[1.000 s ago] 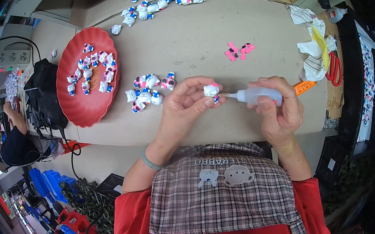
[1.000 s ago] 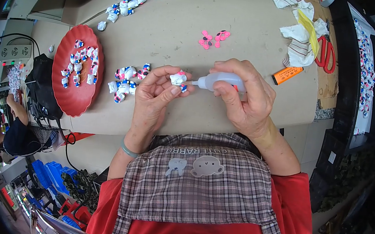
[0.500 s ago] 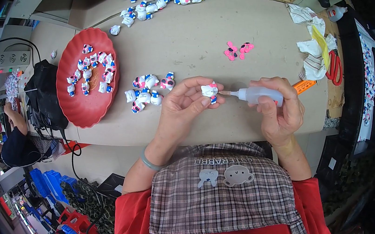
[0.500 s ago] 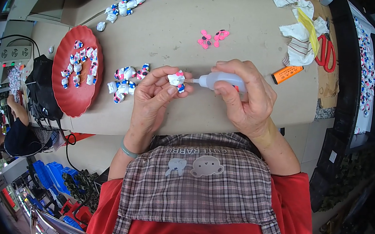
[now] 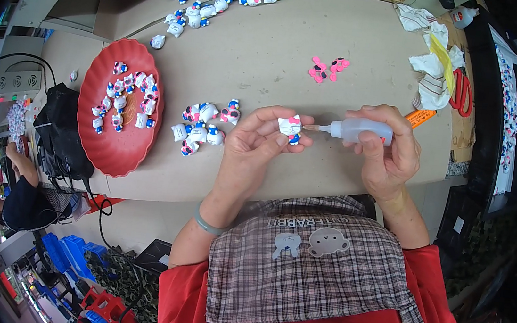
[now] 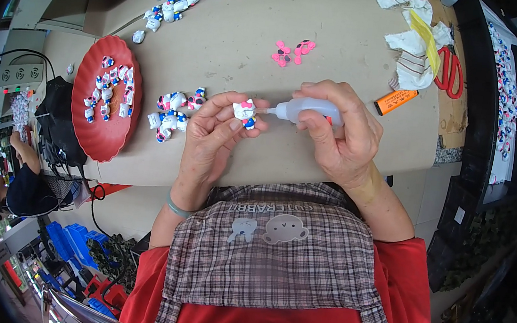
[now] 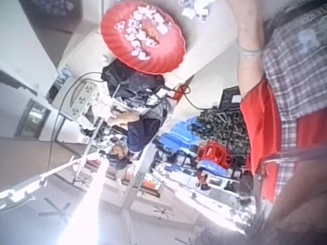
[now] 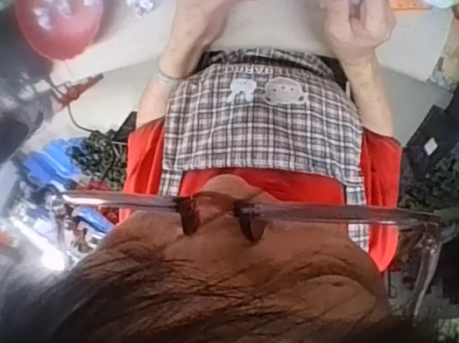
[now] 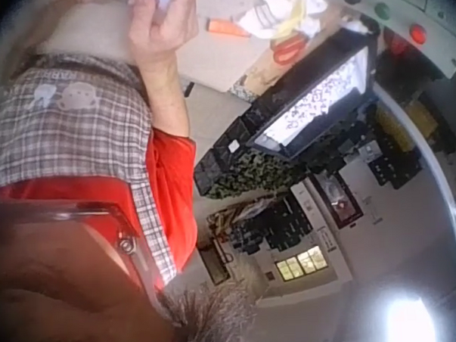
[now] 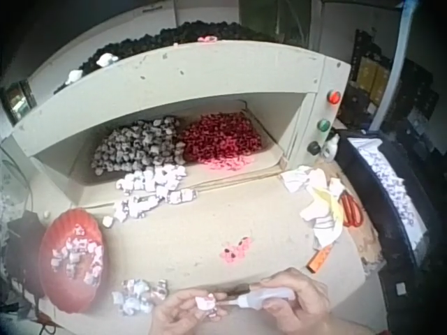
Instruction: The person applies glue from a bottle to small plastic accessories and attaches them to the main body of a figurine by hand.
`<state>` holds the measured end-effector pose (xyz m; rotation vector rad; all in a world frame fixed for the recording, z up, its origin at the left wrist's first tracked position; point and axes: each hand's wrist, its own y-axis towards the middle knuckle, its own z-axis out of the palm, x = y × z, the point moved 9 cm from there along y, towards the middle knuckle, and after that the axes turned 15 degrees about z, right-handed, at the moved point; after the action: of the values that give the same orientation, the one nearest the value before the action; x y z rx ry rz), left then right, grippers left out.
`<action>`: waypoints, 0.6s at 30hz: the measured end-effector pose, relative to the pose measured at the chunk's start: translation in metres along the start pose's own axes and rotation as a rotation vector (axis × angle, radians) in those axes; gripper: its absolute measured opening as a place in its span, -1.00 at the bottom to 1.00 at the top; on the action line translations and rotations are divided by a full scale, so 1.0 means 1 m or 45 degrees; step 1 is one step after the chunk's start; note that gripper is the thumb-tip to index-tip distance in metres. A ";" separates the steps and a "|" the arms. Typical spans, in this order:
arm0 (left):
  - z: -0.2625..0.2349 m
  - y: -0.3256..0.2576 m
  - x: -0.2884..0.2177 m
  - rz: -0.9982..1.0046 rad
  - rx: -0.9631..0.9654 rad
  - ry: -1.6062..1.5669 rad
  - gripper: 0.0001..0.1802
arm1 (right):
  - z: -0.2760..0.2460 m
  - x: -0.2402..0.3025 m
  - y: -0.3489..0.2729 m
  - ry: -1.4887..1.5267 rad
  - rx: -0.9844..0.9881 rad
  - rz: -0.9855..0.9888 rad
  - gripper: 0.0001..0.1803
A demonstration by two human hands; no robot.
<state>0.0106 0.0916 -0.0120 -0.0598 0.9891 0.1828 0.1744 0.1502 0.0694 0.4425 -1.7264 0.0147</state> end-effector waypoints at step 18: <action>-0.003 0.002 -0.002 0.000 -0.036 -0.064 -0.67 | 0.000 0.002 0.001 -0.020 0.012 0.021 -0.76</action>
<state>0.0068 0.0927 -0.0120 -0.0806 0.9361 0.1974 0.1738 0.1504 0.0711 0.4361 -1.7459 0.0316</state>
